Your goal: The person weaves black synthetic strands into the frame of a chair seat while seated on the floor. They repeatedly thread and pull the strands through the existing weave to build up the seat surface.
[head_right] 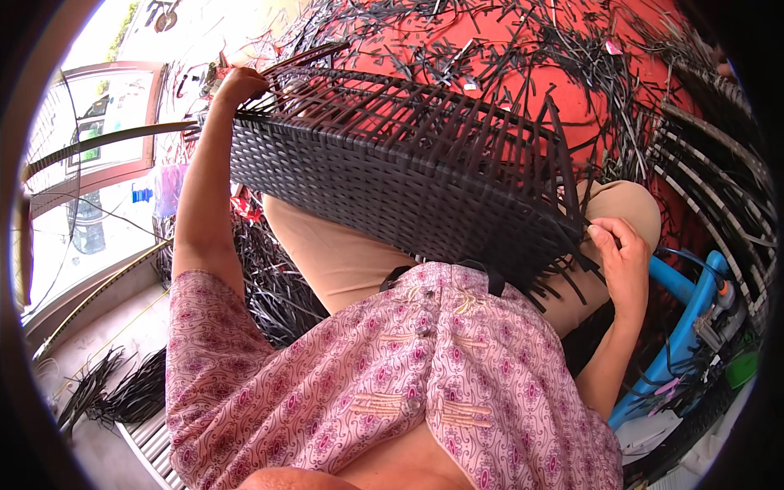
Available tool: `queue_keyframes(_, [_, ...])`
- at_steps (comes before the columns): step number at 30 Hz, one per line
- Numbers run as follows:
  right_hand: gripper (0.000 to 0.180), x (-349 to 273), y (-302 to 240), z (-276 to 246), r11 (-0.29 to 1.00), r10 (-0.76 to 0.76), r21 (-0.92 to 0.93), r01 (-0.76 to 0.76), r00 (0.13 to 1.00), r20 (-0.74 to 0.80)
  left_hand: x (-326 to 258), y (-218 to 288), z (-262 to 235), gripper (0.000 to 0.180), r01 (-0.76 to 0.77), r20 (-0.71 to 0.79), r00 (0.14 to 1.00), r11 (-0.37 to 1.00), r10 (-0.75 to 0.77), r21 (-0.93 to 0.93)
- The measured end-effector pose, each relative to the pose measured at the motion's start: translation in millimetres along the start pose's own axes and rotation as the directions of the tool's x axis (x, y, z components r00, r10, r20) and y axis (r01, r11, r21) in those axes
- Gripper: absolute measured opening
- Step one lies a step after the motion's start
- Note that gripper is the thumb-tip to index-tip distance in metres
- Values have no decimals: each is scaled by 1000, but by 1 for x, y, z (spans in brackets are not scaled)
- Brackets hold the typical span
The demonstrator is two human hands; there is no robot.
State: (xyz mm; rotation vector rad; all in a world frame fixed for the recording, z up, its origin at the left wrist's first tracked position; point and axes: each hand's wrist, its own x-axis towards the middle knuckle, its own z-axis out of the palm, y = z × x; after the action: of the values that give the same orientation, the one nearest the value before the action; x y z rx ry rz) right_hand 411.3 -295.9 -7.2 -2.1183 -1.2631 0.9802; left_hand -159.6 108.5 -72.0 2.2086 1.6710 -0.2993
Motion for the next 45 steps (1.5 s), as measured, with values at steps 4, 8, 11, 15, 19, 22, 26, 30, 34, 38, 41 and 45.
queue_keyframes(4, [19, 2, -8, 4, 1000, 0, -2, 0, 1000, 11, 11, -39, 5, 22, 60, -163, 986, 990, -39, 127])
queue_keyframes(8, [19, 2, -15, 3, 1000, 30, -4, -30, 999, 32, 19, -52, 8, 25, 196, -169, 971, 970, -171, 143])
queue_keyframes(11, [19, 3, -13, 4, 999, 34, -6, -33, 999, 32, 19, -34, 1, 26, 155, -76, 987, 935, -138, 318])
queue_keyframes(15, [19, 6, -12, 5, 1000, 22, -15, -22, 999, 33, 31, -45, 5, 29, 83, 155, 972, 874, -178, 479])
queue_keyframes(19, [19, 7, -18, 7, 998, 47, -34, -46, 998, 30, 30, -20, 9, 33, 405, -83, 913, 854, -400, 327])
queue_keyframes(22, [19, 9, -22, 8, 998, 57, -15, -56, 997, 47, 22, -14, 12, 36, 454, -219, 890, 818, -399, 353])
queue_keyframes(26, [21, 14, -15, 8, 997, 66, 33, -67, 996, 53, 30, -48, 2, 28, 352, 81, 933, 936, -351, 2])
queue_keyframes(30, [22, 17, -10, 8, 995, 94, 37, -97, 993, 70, 34, -94, -4, 24, -62, -79, 995, 998, 64, 21])
queue_keyframes(34, [23, 21, -13, 8, 995, 97, 14, -99, 991, 87, 41, -138, 2, 27, 315, -106, 939, 941, -328, -121])
queue_keyframes(38, [22, 20, -15, 11, 994, 105, 16, -106, 992, 67, 46, -125, 3, 32, 269, -93, 962, 950, -257, 157])
queue_keyframes(41, [22, 21, -15, 13, 994, 101, 28, -103, 993, 67, 48, -113, 0, 37, 303, -86, 953, 911, -290, 281])
queue_keyframes(45, [23, 22, -10, 12, 992, 113, 42, -117, 990, 80, 43, -103, 1, 26, 296, -154, 952, 918, -263, 264])
